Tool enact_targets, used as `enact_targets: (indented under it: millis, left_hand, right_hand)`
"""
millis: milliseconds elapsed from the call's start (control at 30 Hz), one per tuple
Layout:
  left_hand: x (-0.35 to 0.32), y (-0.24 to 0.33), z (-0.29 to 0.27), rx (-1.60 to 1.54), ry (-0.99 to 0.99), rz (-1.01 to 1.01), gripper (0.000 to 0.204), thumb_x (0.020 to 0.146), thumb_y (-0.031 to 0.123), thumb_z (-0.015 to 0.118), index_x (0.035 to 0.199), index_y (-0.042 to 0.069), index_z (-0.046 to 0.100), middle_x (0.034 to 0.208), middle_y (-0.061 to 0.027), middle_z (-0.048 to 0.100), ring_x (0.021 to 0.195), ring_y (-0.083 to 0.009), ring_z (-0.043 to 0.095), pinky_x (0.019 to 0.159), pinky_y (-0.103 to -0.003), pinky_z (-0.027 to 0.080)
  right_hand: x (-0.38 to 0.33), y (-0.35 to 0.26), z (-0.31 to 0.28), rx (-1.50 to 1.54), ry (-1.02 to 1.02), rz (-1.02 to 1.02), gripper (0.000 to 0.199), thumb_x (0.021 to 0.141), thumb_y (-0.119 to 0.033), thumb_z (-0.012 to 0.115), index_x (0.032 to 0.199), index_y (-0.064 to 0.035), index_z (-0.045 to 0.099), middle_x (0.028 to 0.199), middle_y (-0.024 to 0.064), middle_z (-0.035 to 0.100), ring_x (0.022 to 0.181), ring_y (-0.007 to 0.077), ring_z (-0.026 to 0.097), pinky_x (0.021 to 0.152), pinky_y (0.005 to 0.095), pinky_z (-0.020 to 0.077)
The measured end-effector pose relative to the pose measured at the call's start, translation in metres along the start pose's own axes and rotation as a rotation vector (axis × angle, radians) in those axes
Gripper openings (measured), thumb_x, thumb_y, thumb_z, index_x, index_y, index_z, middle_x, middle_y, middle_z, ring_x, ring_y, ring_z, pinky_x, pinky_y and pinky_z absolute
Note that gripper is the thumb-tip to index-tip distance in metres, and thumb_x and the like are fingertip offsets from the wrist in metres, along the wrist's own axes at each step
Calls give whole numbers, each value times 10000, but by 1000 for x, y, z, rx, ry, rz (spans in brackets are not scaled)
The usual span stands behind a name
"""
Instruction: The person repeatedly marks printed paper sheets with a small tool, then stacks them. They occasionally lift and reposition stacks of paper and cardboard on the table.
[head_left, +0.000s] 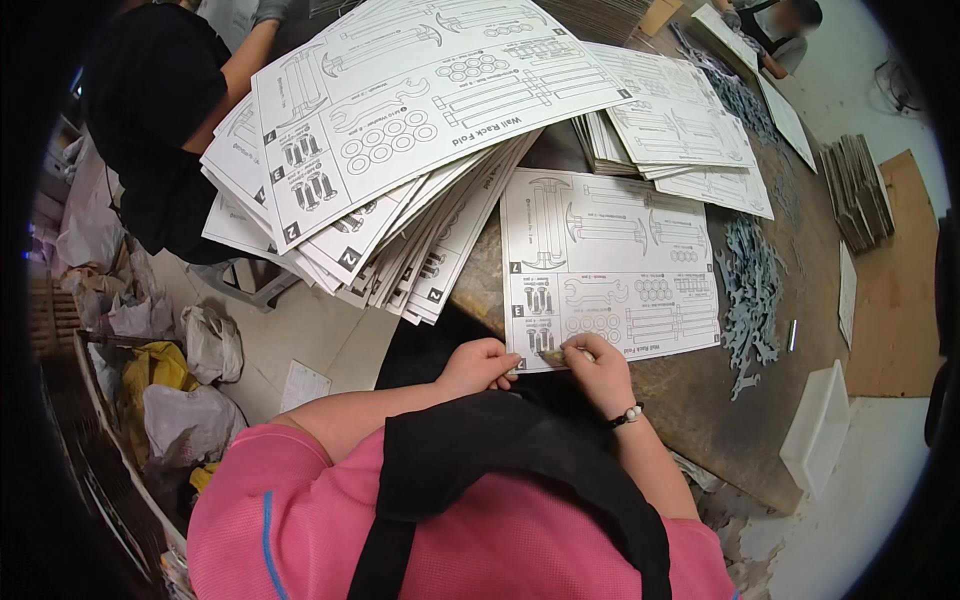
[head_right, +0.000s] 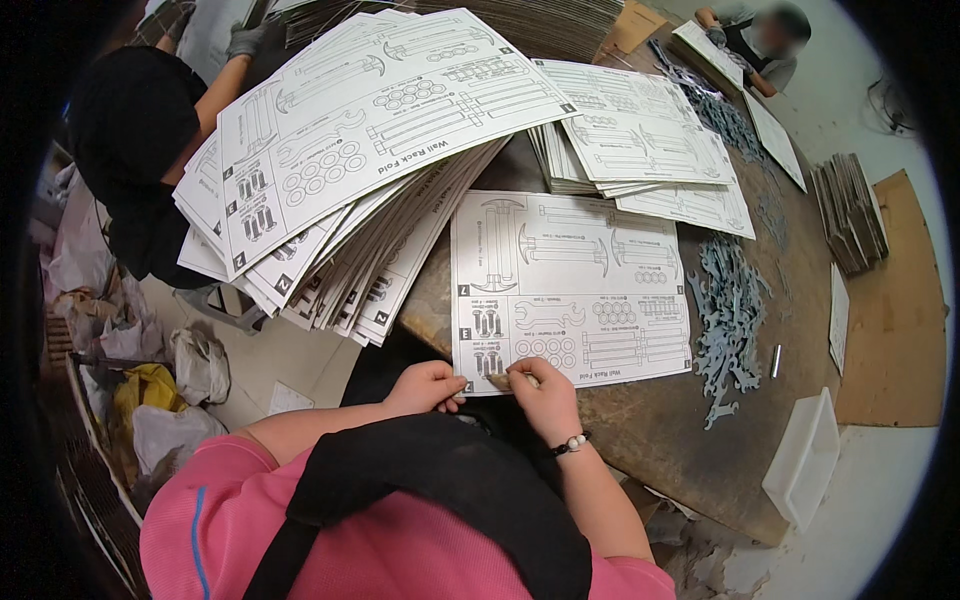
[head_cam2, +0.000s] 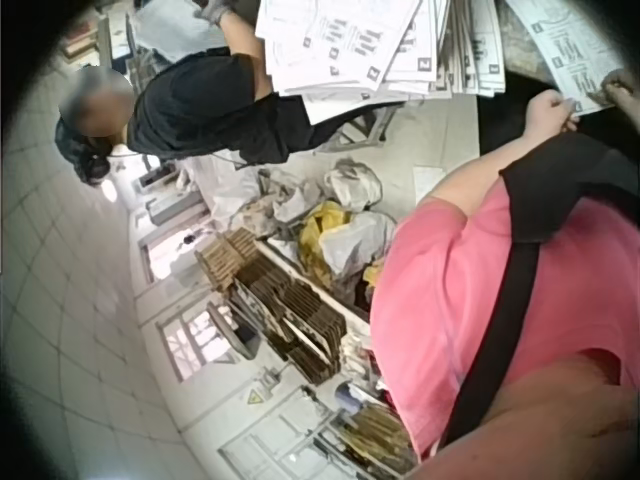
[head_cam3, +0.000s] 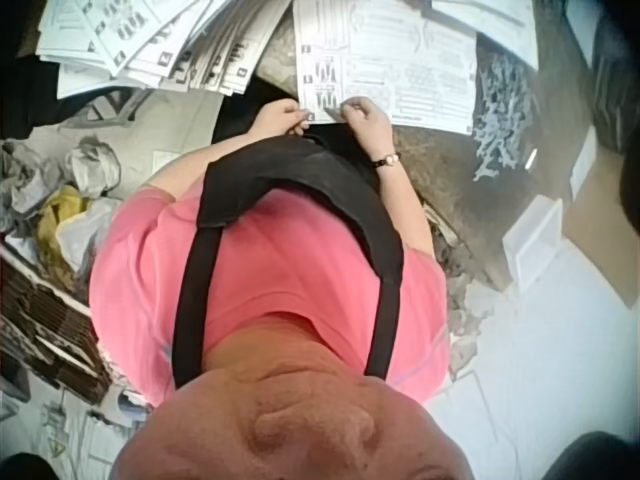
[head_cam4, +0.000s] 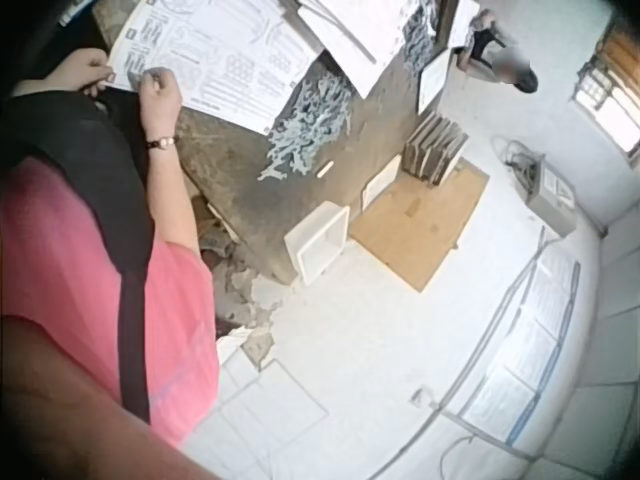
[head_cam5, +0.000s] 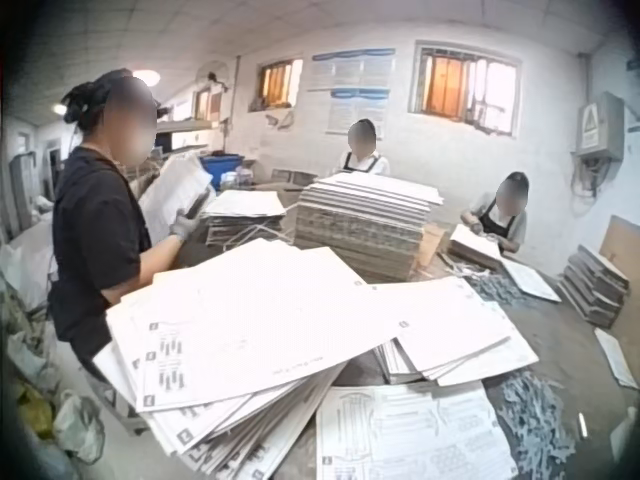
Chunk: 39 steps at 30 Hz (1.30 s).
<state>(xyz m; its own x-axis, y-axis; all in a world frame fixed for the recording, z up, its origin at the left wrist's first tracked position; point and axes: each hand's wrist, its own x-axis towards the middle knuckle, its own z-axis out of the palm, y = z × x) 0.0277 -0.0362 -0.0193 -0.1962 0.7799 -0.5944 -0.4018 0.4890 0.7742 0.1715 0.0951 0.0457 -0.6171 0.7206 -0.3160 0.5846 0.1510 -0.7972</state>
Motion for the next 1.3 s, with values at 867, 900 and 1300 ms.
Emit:
enact_targets:
  millis: [867, 900, 1300]
  left_hand:
    - [2, 1, -5, -106, -85, -27, 304, 914, 283, 449, 853, 1, 547, 738, -88, 610, 593, -116, 580, 522, -199, 447]
    - [2, 1, -5, -104, -85, -25, 305, 914, 283, 452, 854, 0, 547, 738, -89, 611, 592, -117, 580, 522, -198, 448]
    - [0, -1, -4, -18, -136, 48, 256, 893, 267, 492, 874, 17, 545, 769, -91, 632, 645, -120, 612, 526, -209, 460]
  right_hand:
    - [1, 29, -11, 182, 23, 36, 137, 803, -161, 570, 872, -50, 612, 687, -13, 559, 580, 66, 474, 528, 213, 390]
    - [1, 29, -12, 198, 0, 82, 135, 800, -159, 570, 869, -52, 615, 691, -3, 570, 587, 83, 491, 540, 229, 403]
    - [-12, -22, 2, -718, 21, -554, 77, 724, -143, 568, 683, -79, 553, 613, 91, 565, 564, 288, 571, 488, 385, 443]
